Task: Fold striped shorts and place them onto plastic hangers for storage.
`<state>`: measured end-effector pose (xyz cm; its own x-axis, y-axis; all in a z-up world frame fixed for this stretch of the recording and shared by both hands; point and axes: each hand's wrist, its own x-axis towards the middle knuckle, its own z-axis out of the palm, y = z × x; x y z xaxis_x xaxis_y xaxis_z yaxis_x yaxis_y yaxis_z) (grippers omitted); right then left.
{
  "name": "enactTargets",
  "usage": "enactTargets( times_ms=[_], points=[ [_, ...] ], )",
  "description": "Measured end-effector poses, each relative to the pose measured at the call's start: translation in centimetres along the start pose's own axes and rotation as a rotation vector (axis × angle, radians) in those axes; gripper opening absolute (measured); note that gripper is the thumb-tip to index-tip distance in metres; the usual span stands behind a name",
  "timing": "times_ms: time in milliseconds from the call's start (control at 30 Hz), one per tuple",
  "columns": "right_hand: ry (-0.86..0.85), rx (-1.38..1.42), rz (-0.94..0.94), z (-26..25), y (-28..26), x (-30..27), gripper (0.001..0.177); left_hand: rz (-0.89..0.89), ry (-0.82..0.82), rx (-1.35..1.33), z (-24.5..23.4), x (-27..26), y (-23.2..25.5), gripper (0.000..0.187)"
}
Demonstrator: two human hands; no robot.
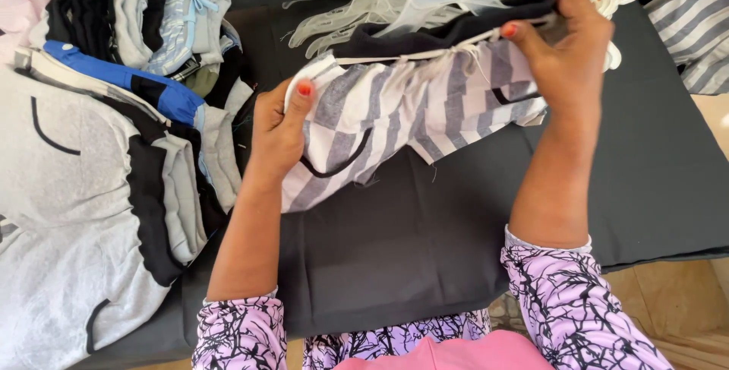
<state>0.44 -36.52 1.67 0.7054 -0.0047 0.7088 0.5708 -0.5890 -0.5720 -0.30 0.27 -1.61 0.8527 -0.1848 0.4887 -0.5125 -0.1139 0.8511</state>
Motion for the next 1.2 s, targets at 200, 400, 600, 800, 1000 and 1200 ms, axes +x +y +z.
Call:
enactTargets(
  times_ms=[200, 400, 600, 800, 1000, 1200],
  points=[
    [0.045, -0.138, -0.062, 2.2, -5.7, -0.6, 0.027, 0.039, 0.266, -0.005, 3.1, -0.6, 0.5, 0.044],
    [-0.353, 0.569, 0.155, 6.5, -9.2, -4.3, 0.076, 0.4, 0.184, 0.264, 7.6, -3.2, 0.5, 0.041],
    [-0.127, 0.794, 0.361, 8.5, -7.2, -9.0, 0.065, 0.809, -0.068, 0.636, 9.6, -3.4, 2.5, 0.038],
    [0.033, 0.798, 0.563, 5.2, -2.2, -10.4, 0.042, 0.768, -0.256, 0.211, 8.5, -2.2, 1.4, 0.027],
    [-0.318, 0.637, 0.66, -2.4, -4.6, -8.5, 0.062, 0.47, 0.166, 0.389, 4.8, 0.8, 0.4, 0.041],
    [-0.516, 0.642, 0.466, -9.2, 1.5, -9.4, 0.057, 0.423, -0.208, 0.485, 1.7, 4.9, 1.9, 0.043]
  ],
)
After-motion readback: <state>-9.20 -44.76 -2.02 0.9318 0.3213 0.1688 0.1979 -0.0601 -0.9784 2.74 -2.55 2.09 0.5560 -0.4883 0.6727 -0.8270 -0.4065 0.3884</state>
